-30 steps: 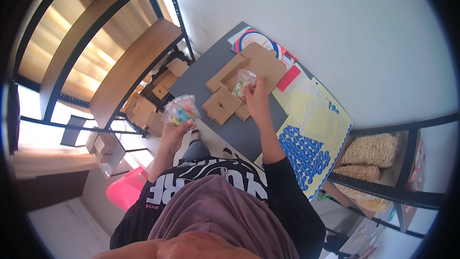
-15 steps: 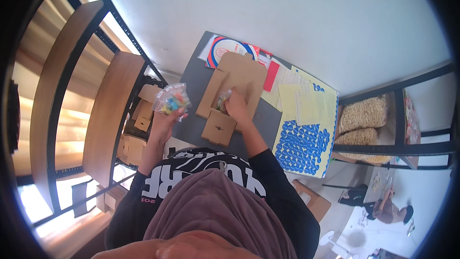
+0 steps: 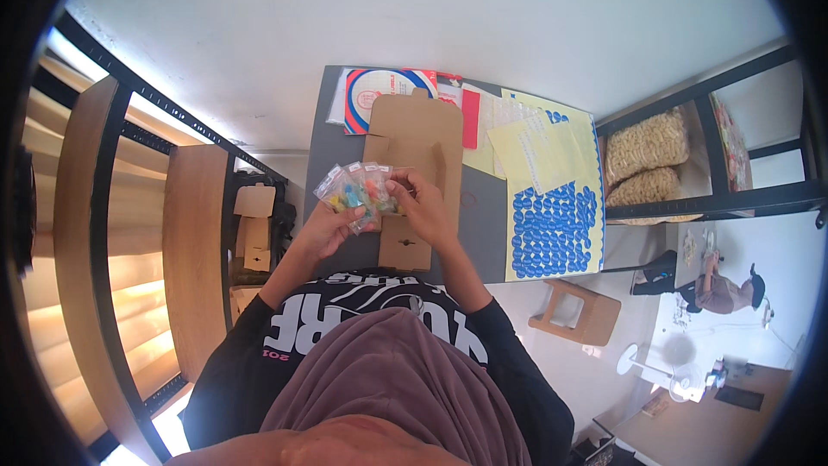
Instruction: The person repeatedly picks small bags of colorful candy from a shelf and places them into small cardboard boxes on a table. The person folds the flaps of each box after filling it and moves the completed box aside.
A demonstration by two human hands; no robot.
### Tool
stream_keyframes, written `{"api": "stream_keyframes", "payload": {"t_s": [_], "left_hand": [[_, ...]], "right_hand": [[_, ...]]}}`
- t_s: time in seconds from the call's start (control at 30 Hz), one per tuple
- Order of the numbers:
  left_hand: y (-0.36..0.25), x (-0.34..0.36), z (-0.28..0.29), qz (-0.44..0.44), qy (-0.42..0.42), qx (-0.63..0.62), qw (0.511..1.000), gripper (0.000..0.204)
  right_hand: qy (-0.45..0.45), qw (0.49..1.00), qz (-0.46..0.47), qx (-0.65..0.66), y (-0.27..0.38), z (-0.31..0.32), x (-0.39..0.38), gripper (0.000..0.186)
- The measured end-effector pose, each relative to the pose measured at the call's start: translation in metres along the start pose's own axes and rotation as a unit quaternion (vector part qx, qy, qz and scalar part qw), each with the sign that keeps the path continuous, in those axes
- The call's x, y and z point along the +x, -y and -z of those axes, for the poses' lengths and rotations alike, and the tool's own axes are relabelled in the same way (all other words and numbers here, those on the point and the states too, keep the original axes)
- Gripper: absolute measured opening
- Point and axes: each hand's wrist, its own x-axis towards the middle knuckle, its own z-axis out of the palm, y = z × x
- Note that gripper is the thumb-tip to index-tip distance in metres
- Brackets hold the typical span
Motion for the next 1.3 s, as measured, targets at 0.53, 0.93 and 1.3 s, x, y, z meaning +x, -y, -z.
{"api": "stream_keyframes", "payload": {"t_s": [0.53,0.93,1.3], "left_hand": [[-0.02,0.033,0.029,0.002,-0.023,0.022,0.999,0.057],[-0.019,0.041,0.041,-0.003,-0.026,0.016,1.0,0.055],[-0.024,0.044,0.032,-0.003,0.011,0.018,1.0,0.057]], "right_hand": [[-0.151,0.942,-0.023,-0.298,-0.014,0.029,0.006,0.01],[-0.11,0.835,0.144,-0.52,-0.013,0.02,0.007,0.022],[-0.115,0.918,0.086,-0.369,-0.009,0.011,0.009,0.019]]}}
